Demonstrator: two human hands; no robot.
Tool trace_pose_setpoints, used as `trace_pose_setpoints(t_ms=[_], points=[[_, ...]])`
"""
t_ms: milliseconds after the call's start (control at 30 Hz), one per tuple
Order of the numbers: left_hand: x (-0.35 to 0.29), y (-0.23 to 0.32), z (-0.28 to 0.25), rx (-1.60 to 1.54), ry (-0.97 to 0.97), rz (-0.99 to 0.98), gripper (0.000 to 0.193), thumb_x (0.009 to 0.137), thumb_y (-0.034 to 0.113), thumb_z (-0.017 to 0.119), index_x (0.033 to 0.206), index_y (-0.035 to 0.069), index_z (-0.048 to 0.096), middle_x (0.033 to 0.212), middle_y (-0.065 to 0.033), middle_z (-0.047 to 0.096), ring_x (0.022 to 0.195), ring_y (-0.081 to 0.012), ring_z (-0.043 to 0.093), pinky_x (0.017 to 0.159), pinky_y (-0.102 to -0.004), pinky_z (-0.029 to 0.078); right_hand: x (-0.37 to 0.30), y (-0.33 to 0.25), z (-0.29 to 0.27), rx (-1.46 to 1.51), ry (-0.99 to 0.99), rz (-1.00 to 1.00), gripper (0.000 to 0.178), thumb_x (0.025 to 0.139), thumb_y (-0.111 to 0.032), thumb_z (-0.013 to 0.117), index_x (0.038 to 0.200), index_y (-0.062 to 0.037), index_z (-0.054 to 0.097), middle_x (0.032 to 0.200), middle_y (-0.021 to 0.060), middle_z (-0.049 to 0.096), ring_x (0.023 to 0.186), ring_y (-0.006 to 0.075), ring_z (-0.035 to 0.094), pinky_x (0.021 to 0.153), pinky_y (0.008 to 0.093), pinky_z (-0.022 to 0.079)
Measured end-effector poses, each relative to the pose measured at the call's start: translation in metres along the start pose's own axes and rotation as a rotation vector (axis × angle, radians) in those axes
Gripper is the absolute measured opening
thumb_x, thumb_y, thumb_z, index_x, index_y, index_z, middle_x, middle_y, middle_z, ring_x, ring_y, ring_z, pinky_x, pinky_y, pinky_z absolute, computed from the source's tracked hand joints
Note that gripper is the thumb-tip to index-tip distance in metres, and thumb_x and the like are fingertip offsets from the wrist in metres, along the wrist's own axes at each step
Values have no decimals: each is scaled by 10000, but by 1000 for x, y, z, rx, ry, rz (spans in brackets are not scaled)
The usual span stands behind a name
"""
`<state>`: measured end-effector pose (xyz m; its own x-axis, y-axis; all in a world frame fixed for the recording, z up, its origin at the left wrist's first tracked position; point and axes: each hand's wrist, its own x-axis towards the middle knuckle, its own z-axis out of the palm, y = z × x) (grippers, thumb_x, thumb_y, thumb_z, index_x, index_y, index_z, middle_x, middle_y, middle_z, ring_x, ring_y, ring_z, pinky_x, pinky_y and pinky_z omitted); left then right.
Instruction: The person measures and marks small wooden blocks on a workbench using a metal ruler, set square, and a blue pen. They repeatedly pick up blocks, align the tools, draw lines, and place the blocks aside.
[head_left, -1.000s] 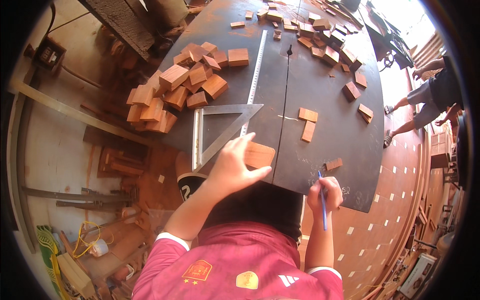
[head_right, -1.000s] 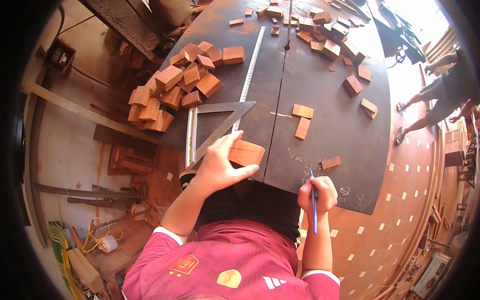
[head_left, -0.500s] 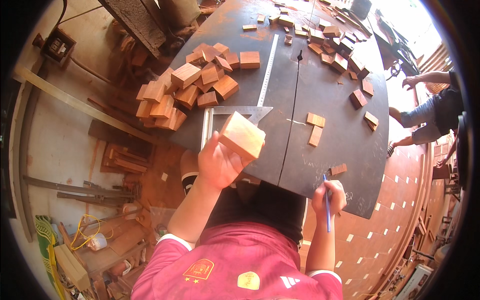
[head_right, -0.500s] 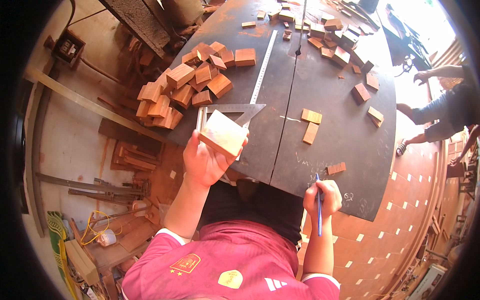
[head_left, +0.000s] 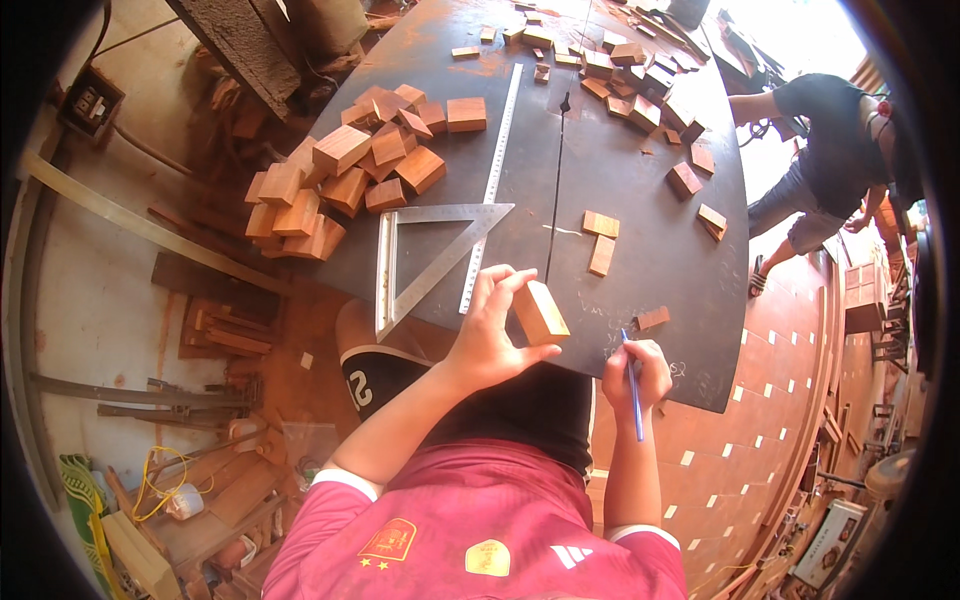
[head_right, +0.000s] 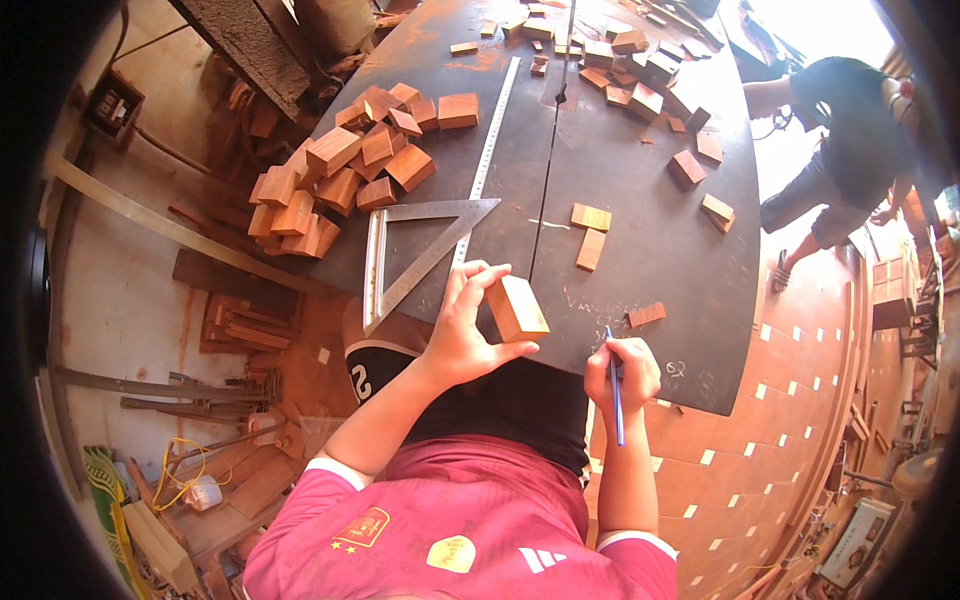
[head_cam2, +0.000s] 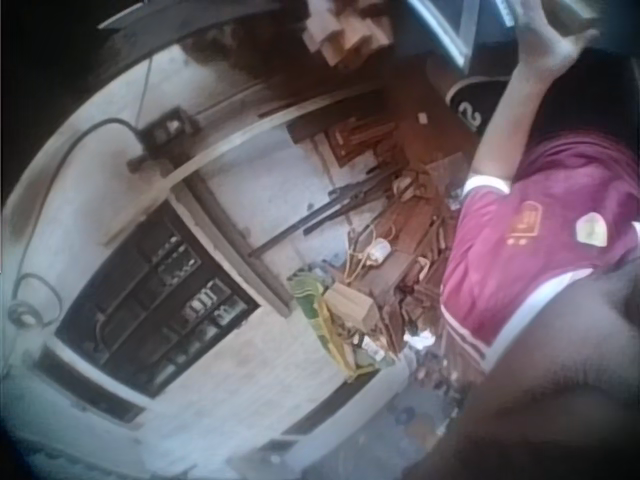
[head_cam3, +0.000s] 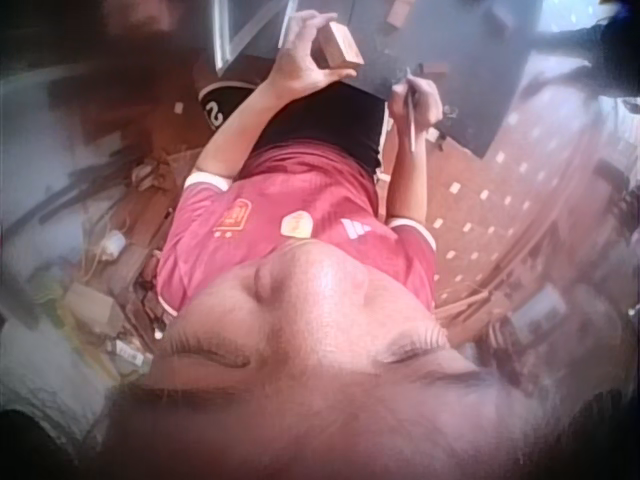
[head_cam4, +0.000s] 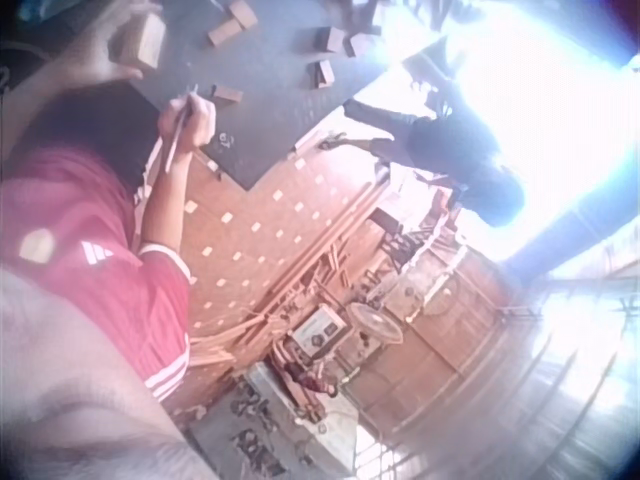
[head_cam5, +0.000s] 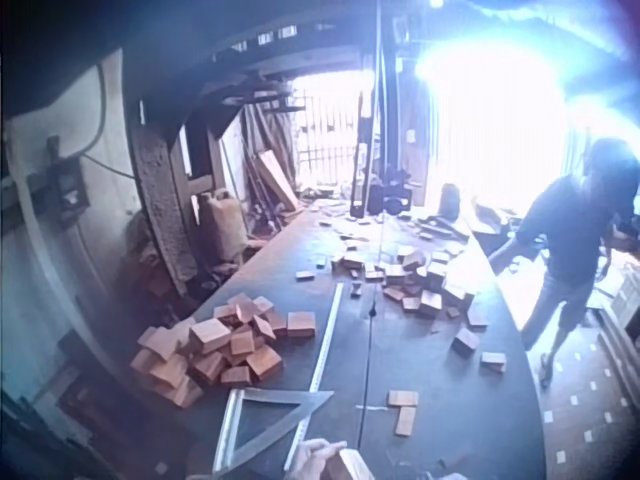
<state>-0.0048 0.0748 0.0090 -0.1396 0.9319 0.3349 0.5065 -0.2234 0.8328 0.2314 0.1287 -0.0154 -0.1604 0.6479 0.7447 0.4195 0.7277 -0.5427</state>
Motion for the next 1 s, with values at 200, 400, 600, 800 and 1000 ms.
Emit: trace_pose_setpoints(t_ms=[200,400,600,800,1000], points=[[-17,11,-9,471,-9,-44,1022,621,445,966,1452,78,499,1338,-131,522,1303,-346,467,1122,-492,336,0,2,2,-10,23,-49,161,762,74,638,905,3,618,689,102,606,563,228,596,544,314,505],[-21,21,-52,471,-12,-122,833,715,390,929,1366,27,557,1304,-164,600,1172,-328,587,1010,-446,455,2,0,2,-14,22,-64,159,761,81,634,903,11,618,687,101,603,562,226,593,537,311,500],[-12,-14,-63,535,156,-352,222,885,212,757,892,-1,694,812,-147,696,711,-291,678,687,-405,549,1,0,2,-13,10,-57,161,768,80,636,908,3,620,684,97,602,561,220,591,533,307,496],[16,-5,-58,594,-19,-544,314,884,332,747,804,29,733,797,-186,732,774,-353,724,711,-428,566,-1,1,2,-4,11,-41,167,772,85,642,913,-1,619,691,95,606,566,219,593,534,306,496],[26,-4,-56,631,-124,-606,289,865,324,756,808,40,748,809,-187,740,796,-364,732,737,-430,578,-1,1,3,-3,27,-28,165,761,92,647,894,-1,622,690,97,606,566,218,592,534,302,495]])
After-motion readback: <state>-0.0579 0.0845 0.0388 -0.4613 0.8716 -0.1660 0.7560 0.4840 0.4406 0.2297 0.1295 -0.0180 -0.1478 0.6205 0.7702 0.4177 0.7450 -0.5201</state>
